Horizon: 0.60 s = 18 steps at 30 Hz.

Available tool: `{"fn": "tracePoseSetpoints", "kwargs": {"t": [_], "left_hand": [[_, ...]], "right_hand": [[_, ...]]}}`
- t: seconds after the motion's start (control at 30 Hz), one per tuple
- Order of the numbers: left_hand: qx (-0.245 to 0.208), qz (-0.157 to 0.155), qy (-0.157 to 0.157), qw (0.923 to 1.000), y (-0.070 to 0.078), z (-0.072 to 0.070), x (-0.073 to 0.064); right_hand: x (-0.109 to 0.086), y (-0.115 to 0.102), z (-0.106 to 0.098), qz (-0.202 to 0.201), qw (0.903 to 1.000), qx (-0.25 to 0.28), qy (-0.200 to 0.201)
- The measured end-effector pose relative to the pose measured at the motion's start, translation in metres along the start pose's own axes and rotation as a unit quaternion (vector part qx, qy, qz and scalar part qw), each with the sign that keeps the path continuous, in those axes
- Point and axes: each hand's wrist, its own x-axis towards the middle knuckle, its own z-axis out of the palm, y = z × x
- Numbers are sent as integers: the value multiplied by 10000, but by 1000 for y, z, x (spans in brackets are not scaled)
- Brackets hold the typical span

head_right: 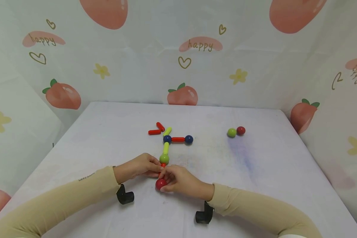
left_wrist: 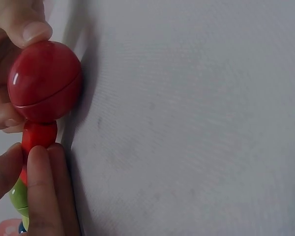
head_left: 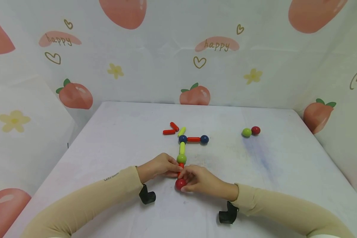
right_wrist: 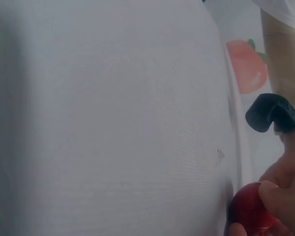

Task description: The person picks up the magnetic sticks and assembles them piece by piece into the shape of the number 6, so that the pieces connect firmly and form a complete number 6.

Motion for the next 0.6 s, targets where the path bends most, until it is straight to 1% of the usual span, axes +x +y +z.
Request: {"fn": "tracePoseSetpoints", "kwargs": {"t": [0.2, 0.37, 0.6], "left_hand": [[-22, 24, -70, 10000, -3, -1, 3], [-18, -28, -68, 10000, -3, -2, 4], [-90, -34, -186, 9998, -4, -4, 6]], "right_hand": [[1, 0, 0, 15, 10000, 16, -29], [2, 1, 0, -36, 10000, 19, -38], [2, 2, 0, -23, 10000, -40, -38]]}}
